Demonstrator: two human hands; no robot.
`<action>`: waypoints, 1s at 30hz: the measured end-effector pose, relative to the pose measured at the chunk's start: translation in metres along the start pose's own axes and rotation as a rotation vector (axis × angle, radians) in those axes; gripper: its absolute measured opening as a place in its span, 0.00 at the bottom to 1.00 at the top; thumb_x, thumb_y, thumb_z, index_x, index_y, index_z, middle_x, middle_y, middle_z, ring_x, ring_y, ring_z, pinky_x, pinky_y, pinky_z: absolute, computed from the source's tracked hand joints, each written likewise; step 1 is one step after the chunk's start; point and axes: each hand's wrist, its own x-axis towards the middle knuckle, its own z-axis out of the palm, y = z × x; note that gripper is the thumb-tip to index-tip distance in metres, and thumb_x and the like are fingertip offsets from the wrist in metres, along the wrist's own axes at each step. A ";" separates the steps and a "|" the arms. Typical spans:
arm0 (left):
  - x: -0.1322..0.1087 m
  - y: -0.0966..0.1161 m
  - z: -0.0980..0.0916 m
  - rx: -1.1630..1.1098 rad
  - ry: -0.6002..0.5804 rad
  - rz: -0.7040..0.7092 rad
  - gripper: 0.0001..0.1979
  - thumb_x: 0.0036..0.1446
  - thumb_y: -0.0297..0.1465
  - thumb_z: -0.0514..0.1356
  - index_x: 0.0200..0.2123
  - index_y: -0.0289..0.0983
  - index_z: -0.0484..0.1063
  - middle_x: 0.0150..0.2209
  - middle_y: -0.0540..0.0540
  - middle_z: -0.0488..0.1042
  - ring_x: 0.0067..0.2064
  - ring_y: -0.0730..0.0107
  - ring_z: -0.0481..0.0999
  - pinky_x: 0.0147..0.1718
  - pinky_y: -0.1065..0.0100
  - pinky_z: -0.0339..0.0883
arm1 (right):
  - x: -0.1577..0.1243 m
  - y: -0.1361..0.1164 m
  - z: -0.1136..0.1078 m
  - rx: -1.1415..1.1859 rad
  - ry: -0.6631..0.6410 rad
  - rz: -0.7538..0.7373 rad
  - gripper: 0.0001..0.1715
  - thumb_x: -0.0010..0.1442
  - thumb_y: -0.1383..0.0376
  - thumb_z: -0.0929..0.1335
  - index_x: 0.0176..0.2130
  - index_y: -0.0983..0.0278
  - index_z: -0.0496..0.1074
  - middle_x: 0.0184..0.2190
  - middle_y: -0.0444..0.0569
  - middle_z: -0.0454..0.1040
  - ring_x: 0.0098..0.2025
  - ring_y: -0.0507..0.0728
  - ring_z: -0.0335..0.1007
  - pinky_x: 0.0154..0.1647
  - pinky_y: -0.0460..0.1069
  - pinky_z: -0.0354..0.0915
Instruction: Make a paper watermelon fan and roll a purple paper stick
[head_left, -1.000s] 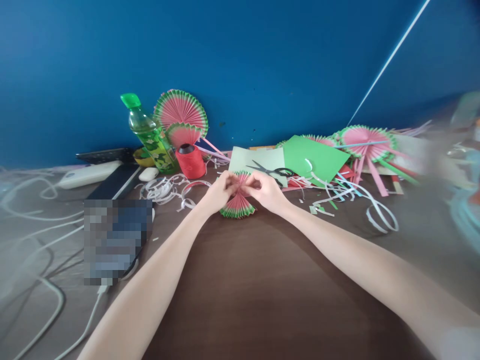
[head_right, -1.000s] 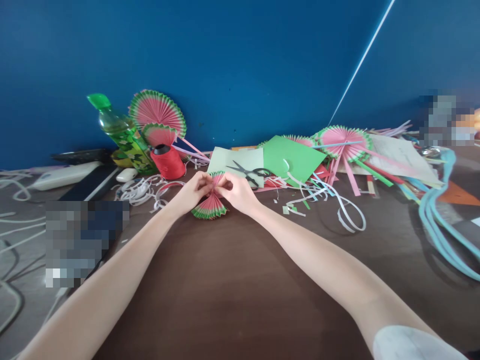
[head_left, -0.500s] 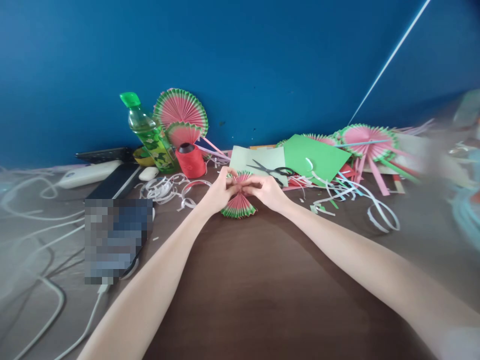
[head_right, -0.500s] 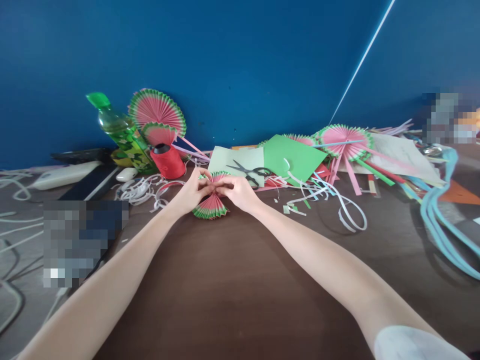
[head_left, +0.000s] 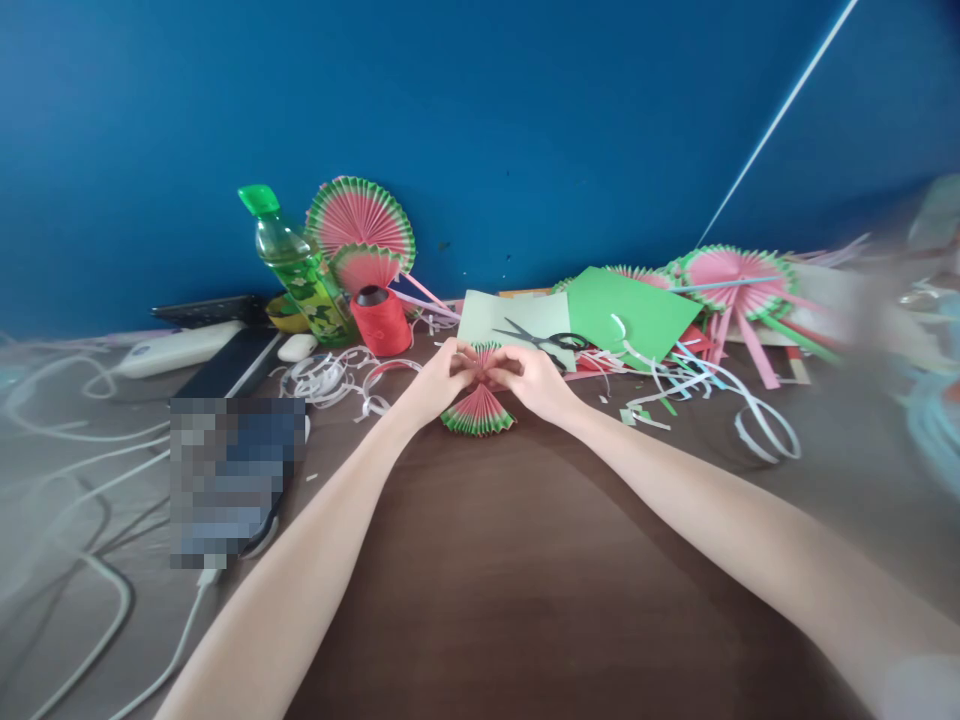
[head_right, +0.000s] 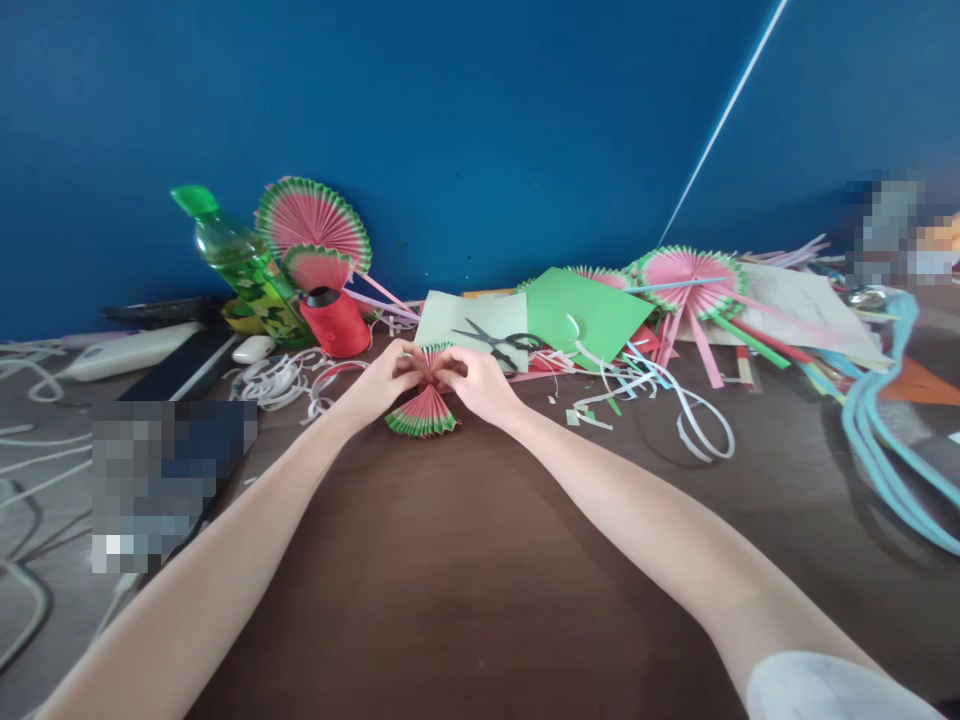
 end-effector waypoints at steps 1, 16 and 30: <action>0.000 0.000 0.000 -0.005 -0.012 0.008 0.09 0.49 0.23 0.56 0.35 0.37 0.60 0.31 0.49 0.72 0.36 0.70 0.73 0.41 0.64 0.64 | 0.000 0.000 0.000 -0.008 0.004 -0.002 0.02 0.52 0.69 0.65 0.29 0.64 0.69 0.27 0.45 0.75 0.30 0.54 0.73 0.37 0.53 0.70; 0.004 -0.003 0.003 0.037 0.059 0.024 0.06 0.46 0.29 0.61 0.28 0.35 0.66 0.28 0.49 0.72 0.31 0.72 0.71 0.36 0.65 0.65 | -0.001 -0.002 0.000 -0.062 0.129 -0.103 0.04 0.51 0.68 0.67 0.33 0.64 0.69 0.30 0.47 0.73 0.33 0.53 0.69 0.37 0.50 0.66; 0.001 -0.001 0.002 0.141 0.054 0.041 0.06 0.47 0.31 0.59 0.29 0.35 0.72 0.26 0.50 0.72 0.27 0.74 0.69 0.30 0.70 0.61 | -0.008 -0.011 0.003 -0.272 0.125 -0.264 0.05 0.55 0.69 0.64 0.32 0.62 0.70 0.32 0.46 0.73 0.32 0.52 0.67 0.35 0.49 0.64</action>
